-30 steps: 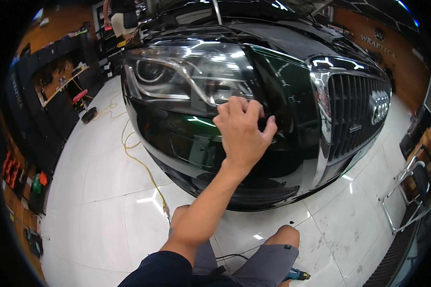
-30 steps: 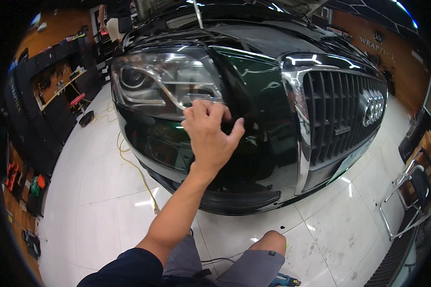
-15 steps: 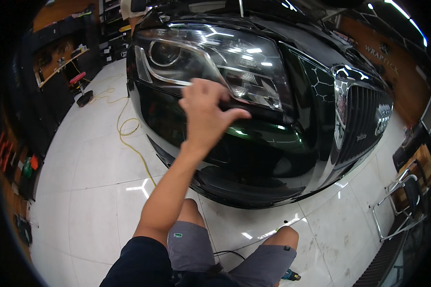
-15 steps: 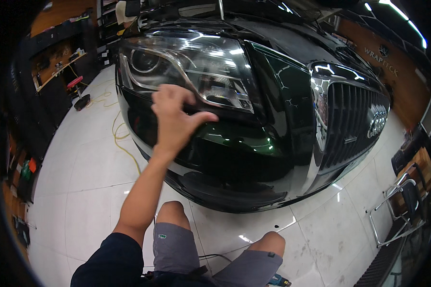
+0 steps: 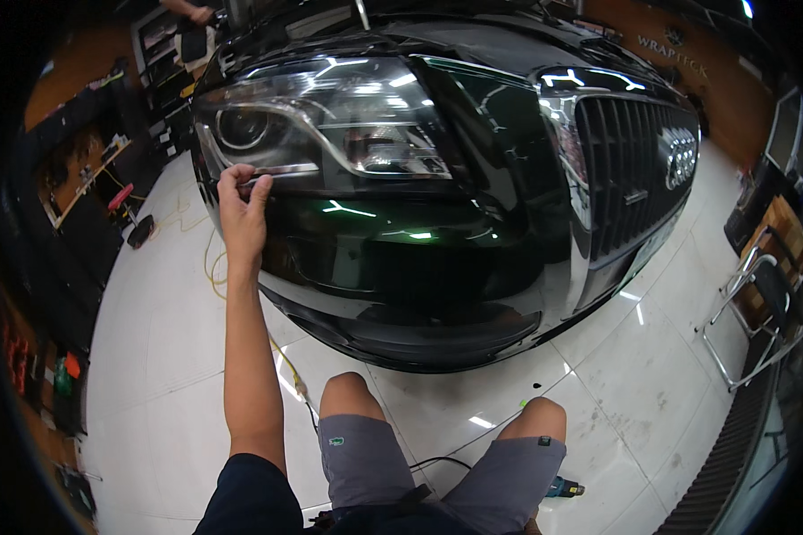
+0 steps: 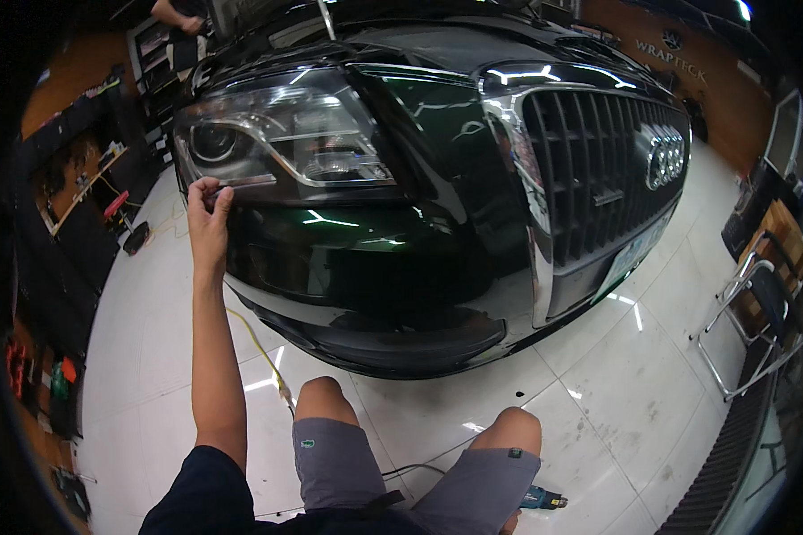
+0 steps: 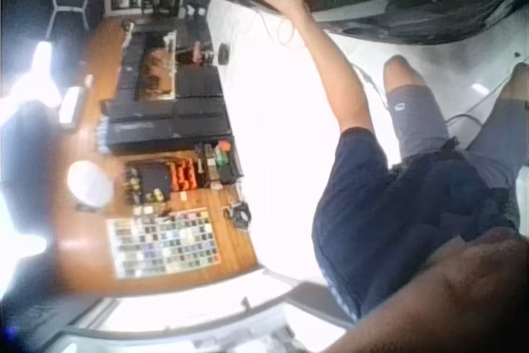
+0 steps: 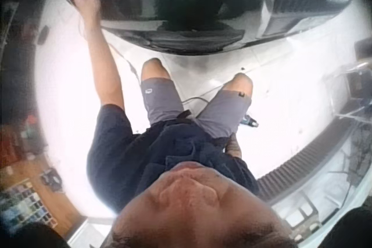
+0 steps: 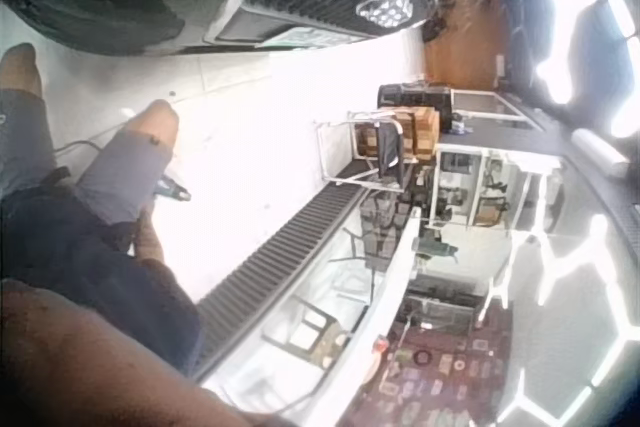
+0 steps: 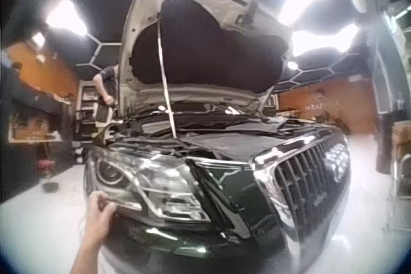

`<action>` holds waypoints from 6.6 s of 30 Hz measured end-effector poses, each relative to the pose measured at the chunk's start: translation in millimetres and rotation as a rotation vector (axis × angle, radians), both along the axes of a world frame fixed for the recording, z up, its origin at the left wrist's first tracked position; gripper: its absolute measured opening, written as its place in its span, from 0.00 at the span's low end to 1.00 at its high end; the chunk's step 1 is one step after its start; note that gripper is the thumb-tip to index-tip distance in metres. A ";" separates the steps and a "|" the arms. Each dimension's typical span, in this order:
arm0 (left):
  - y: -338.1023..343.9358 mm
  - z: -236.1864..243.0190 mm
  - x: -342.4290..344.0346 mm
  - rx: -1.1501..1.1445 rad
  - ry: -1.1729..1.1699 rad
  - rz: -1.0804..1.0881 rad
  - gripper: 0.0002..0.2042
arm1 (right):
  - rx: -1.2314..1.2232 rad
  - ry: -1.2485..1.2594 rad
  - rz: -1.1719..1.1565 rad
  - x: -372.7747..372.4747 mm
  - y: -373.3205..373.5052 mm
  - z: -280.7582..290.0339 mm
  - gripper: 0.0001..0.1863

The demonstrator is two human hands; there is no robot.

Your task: The person aligns and secures a black car bumper to the front of a dark green Audi using plastic fasteners. The person uses a heat gun to warm the bumper area, then inserts and presses fasteners into the bumper and grille to attach it.

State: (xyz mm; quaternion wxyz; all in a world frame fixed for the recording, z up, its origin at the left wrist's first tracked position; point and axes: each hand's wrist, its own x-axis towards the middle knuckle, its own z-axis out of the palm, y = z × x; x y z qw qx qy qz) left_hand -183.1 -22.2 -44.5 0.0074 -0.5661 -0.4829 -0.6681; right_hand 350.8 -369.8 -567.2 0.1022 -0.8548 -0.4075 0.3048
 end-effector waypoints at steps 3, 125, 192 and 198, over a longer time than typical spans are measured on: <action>-5.8 9.0 5.3 -0.015 -0.051 0.002 0.10 | -0.002 0.016 -0.001 -2.9 -6.7 -5.2 0.26; 87.9 196.3 133.3 -0.530 0.908 -0.083 0.19 | -0.113 0.562 -1.340 112.9 -341.4 612.6 0.11; -208.1 58.0 723.6 -1.185 -0.761 0.423 0.09 | -0.722 0.414 1.929 187.9 385.6 480.2 0.10; -277.8 10.9 777.9 -1.642 -0.823 0.558 0.11 | -0.503 0.038 2.000 169.9 318.6 238.5 0.08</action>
